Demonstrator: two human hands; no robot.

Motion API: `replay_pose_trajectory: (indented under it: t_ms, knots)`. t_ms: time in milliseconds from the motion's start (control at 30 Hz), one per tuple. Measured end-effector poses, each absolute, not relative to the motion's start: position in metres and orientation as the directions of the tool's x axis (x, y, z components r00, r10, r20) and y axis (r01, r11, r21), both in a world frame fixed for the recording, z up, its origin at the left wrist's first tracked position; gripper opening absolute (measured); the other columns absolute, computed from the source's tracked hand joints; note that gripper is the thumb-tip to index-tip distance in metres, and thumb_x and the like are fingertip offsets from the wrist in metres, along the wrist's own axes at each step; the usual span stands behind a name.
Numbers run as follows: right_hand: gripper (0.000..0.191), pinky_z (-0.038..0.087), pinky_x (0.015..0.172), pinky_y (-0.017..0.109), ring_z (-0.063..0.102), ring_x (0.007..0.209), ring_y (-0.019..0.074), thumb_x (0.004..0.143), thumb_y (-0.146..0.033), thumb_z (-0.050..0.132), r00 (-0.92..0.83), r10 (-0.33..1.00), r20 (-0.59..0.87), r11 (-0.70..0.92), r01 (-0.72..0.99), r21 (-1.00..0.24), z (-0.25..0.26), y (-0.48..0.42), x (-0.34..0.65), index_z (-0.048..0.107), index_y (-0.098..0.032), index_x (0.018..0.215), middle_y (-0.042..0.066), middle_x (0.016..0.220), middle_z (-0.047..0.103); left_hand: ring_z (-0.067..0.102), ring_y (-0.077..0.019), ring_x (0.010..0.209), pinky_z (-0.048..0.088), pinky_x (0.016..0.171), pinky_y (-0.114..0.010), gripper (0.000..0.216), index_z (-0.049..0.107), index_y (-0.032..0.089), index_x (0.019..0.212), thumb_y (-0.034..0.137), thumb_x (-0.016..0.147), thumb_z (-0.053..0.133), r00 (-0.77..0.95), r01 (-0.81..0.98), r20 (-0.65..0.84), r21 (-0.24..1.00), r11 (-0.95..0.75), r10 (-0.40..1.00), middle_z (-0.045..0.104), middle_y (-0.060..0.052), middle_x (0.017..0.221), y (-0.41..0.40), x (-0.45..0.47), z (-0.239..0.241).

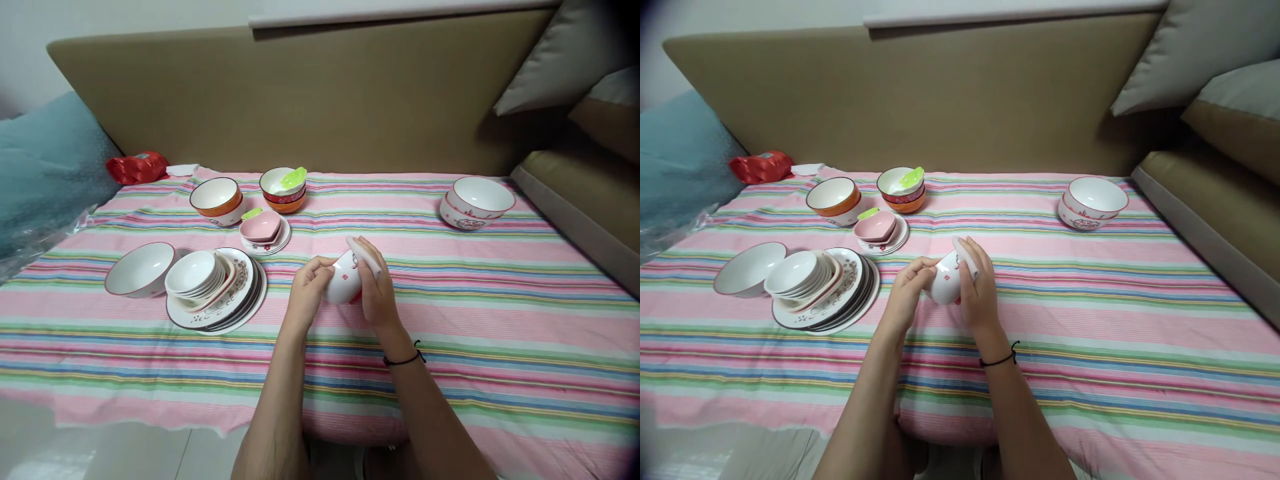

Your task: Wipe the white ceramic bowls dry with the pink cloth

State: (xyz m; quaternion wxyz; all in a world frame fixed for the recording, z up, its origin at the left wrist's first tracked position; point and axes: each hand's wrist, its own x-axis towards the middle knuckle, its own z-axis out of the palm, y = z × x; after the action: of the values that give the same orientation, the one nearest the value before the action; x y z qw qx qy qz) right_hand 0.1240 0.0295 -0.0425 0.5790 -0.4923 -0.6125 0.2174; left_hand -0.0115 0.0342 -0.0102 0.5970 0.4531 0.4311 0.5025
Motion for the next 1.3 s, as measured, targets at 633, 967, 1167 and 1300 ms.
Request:
replay_pose_trajectory:
  t_ms: [633, 967, 1167, 1300]
  knots:
    - [0.041, 0.032, 0.116, 0.05, 0.042, 0.136, 0.0229, 0.096, -0.034, 0.043, 0.181, 0.876, 0.447, 0.385, 0.296, -0.874, -0.043, 0.03, 0.125, 0.05, -0.027, 0.136, 0.005, 0.144, 0.049, 0.059, -0.0137, 0.063, 0.044, 0.055, -0.022, 0.036, 0.07, 0.015, 0.099, 0.041, 0.075, 0.071, 0.224, -0.213, -0.022, 0.975, 0.07, 0.974, 0.069, -0.003, 0.075, 0.036, -0.016, -0.017]
    - [0.058, 0.031, 0.116, 0.047, 0.039, 0.137, 0.025, 0.082, -0.041, 0.066, 0.174, 0.896, 0.408, 0.33, 0.351, -0.876, -0.033, 0.026, 0.122, 0.051, -0.025, 0.135, 0.008, 0.143, 0.048, 0.058, -0.0125, 0.064, 0.044, 0.06, -0.022, 0.033, 0.068, 0.015, 0.099, 0.041, 0.078, 0.069, 0.245, -0.179, 0.0, 0.983, 0.045, 0.969, 0.068, -0.002, 0.077, 0.035, -0.014, -0.016]
    - [0.049, 0.034, 0.114, 0.048, 0.043, 0.134, 0.0242, 0.086, -0.039, 0.061, 0.259, 0.874, 0.411, 0.304, 0.368, -0.879, -0.033, 0.026, 0.117, 0.054, -0.025, 0.132, 0.008, 0.139, 0.052, 0.056, -0.0122, 0.064, 0.042, 0.06, -0.022, 0.035, 0.067, 0.015, 0.101, 0.039, 0.076, 0.07, 0.266, -0.176, -0.004, 0.983, 0.052, 0.964, 0.067, -0.001, 0.076, 0.034, -0.013, -0.016]
    - [0.04, 0.033, 0.115, 0.048, 0.043, 0.135, 0.0222, 0.095, -0.038, 0.046, 0.272, 0.88, 0.388, 0.301, 0.31, -0.902, -0.036, 0.026, 0.119, 0.053, -0.026, 0.132, 0.006, 0.142, 0.051, 0.054, -0.0118, 0.06, 0.041, 0.058, -0.023, 0.038, 0.067, 0.014, 0.104, 0.04, 0.077, 0.068, 0.283, -0.164, -0.019, 0.984, 0.068, 0.959, 0.064, 0.0, 0.069, 0.034, -0.013, -0.016]
